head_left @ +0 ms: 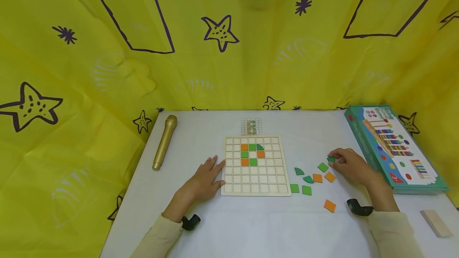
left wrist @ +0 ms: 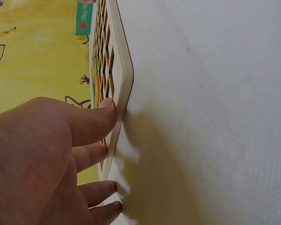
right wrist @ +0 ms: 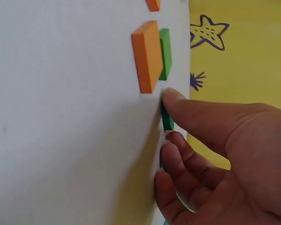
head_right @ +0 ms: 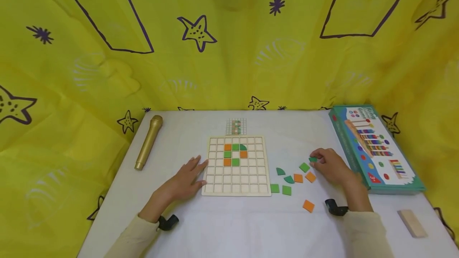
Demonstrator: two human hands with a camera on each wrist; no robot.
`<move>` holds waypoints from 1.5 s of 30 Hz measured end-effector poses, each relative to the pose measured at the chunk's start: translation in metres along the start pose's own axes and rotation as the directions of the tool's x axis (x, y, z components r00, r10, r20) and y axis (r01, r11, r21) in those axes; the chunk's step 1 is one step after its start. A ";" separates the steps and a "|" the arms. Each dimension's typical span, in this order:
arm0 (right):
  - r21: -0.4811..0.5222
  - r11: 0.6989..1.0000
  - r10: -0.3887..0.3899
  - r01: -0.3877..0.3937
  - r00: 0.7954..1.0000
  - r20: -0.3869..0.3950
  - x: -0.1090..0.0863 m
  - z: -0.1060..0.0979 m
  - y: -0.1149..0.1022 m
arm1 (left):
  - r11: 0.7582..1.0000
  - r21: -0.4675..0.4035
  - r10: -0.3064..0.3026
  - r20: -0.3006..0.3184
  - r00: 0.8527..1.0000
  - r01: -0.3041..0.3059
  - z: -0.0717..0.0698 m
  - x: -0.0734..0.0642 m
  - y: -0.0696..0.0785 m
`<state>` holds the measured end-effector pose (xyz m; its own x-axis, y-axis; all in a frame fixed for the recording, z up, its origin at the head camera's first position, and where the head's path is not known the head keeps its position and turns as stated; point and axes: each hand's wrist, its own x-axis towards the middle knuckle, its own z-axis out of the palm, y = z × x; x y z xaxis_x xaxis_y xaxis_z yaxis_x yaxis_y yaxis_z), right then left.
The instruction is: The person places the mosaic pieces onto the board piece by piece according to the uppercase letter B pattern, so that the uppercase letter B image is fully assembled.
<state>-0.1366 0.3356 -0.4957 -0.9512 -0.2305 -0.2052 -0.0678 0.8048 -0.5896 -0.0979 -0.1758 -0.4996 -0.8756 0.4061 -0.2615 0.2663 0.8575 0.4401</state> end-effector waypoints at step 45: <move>-0.080 0.997 0.004 -0.005 1.000 -0.020 0.037 0.021 -0.042 | 1.000 0.003 -0.002 0.007 1.000 0.002 -0.004 -0.002 0.002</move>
<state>-0.1630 0.2822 -0.4949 -0.9574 -0.2164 -0.1913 -0.0868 0.8472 -0.5242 -0.0971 -0.1758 -0.4948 -0.8736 0.4061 -0.2682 0.2653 0.8595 0.4370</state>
